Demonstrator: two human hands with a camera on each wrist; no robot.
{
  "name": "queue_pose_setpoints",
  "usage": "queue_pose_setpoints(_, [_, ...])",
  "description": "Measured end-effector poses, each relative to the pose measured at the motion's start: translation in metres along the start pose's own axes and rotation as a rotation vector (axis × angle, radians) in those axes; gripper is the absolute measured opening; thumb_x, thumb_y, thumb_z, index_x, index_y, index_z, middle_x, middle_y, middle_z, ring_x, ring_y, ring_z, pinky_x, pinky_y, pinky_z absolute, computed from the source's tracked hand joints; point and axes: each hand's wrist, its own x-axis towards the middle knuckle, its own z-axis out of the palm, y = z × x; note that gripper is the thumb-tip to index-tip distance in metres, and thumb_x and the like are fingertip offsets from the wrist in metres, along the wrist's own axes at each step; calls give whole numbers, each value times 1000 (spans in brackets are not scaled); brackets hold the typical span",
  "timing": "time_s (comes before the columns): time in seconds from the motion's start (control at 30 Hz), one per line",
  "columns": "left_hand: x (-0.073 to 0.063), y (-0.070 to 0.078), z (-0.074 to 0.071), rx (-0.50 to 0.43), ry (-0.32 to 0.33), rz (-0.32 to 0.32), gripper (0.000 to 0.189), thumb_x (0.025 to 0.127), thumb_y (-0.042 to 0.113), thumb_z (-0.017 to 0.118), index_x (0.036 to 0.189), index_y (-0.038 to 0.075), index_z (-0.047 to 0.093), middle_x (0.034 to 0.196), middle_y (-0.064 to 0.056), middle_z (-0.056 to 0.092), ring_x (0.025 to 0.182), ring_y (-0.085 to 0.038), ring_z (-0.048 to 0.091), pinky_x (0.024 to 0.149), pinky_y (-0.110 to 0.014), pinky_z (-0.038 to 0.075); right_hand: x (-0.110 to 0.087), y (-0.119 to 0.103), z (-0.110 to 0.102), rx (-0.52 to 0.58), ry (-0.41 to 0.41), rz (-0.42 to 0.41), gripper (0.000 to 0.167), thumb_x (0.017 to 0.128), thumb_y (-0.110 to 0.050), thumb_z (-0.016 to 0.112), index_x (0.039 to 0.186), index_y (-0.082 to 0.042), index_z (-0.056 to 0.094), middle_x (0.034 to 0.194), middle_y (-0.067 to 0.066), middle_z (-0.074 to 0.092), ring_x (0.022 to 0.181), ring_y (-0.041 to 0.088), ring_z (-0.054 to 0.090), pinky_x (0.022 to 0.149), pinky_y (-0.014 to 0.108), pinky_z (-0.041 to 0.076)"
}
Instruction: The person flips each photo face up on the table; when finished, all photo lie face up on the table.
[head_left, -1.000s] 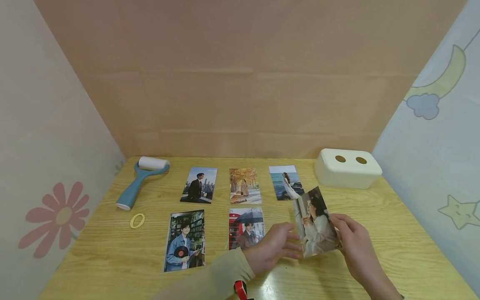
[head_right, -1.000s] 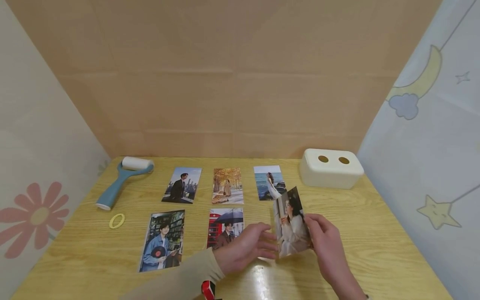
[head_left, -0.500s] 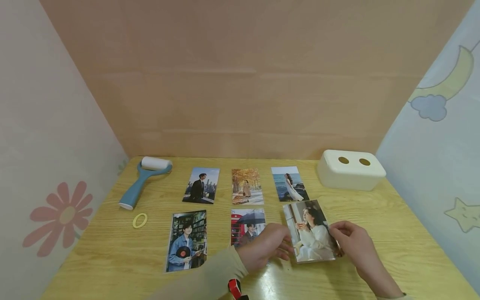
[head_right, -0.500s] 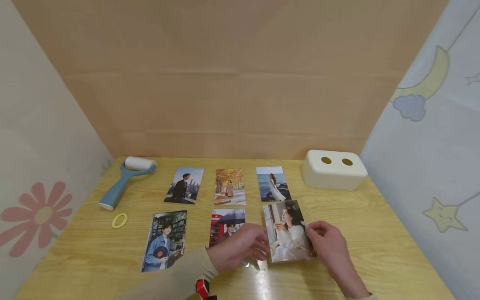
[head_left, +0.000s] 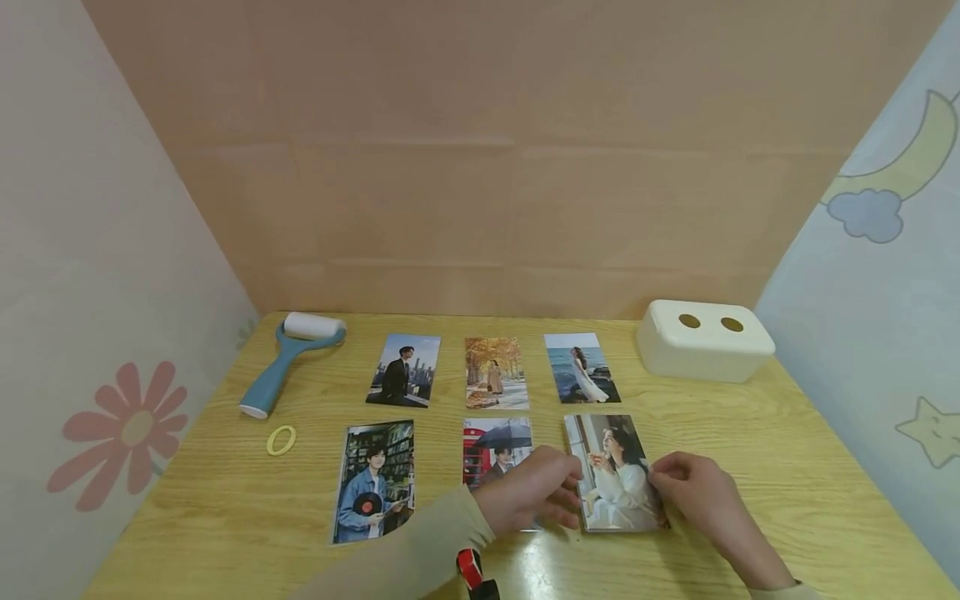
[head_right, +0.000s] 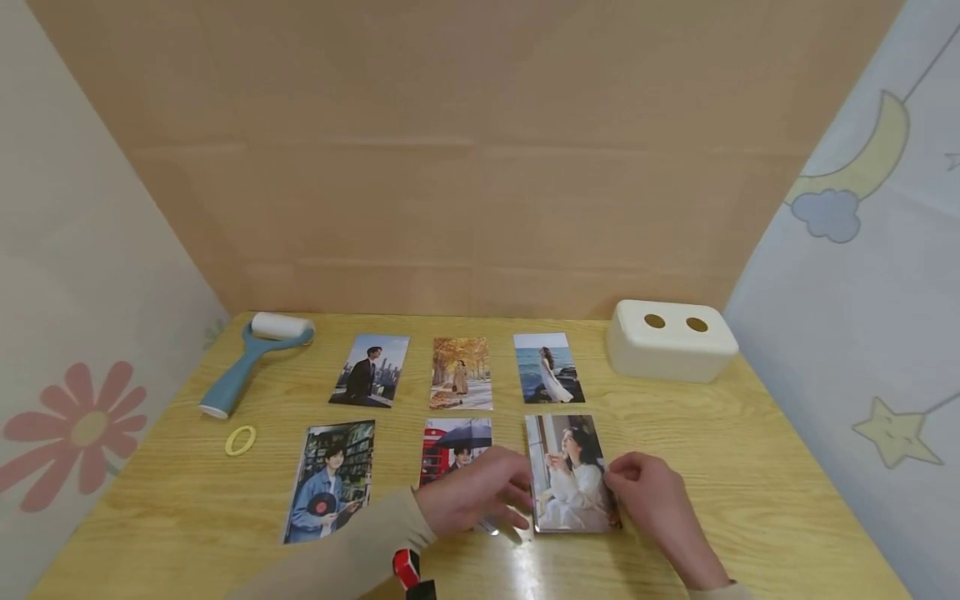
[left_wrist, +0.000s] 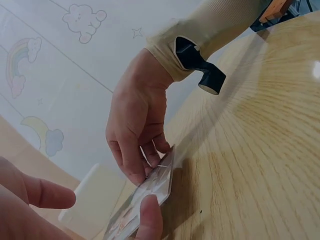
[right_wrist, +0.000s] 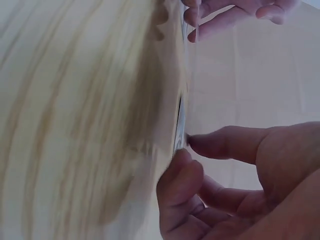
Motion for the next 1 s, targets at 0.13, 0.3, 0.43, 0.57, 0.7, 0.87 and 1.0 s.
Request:
queue_pose_setpoints(0.13, [0,0,-1,-8,-6,-9,10,86,3,57,90,6,47,85,-10,50,64,-18,53,57,-32,58,3,3,2,-60,-22,-23,18,92,-19,69,97,-3,74,92,5,71,83,20,62,71,40,51])
queue_pose_setpoints(0.3, [-1,1,-2,18,-4,-20,9,85,3,55,89,5,47,89,-11,48,76,-24,57,61,-38,60,5,5,3,-65,-33,-34,20,92,-19,70,99,-1,73,92,6,71,84,23,65,71,43,53])
queue_pose_setpoints(0.43, [-2,2,-4,22,-13,-30,16,84,3,54,99,1,49,103,-18,48,91,-31,60,64,-41,61,5,5,4,-73,-37,-34,22,91,-20,72,99,0,73,92,6,72,85,25,66,73,45,53])
queue_pose_setpoints(0.57, [-2,4,-5,22,-15,-27,29,83,3,54,111,-6,51,113,-24,52,103,-39,61,66,-44,61,6,3,4,-74,-38,-30,25,90,-21,72,103,0,73,95,7,72,87,27,67,75,46,54])
queue_pose_setpoints(0.7, [-2,6,-4,38,-16,-21,44,84,4,53,125,-11,51,124,-32,53,114,-46,58,67,-47,61,7,4,4,-77,-34,-31,27,89,-21,72,104,1,72,93,5,72,86,26,68,74,45,54])
queue_pose_setpoints(0.87, [-6,9,-7,50,-19,-16,47,86,5,54,129,-12,48,122,-32,53,111,-46,58,69,-46,61,9,2,4,-95,-17,-33,26,90,-21,71,103,2,71,90,4,72,83,24,67,72,43,54])
queue_pose_setpoints(1.0, [-13,15,-19,68,-57,42,52,89,8,54,137,-10,44,126,-25,52,109,-41,58,73,-45,60,8,-3,1,-112,9,-49,30,93,-23,67,107,4,70,88,5,72,79,23,66,67,42,53])
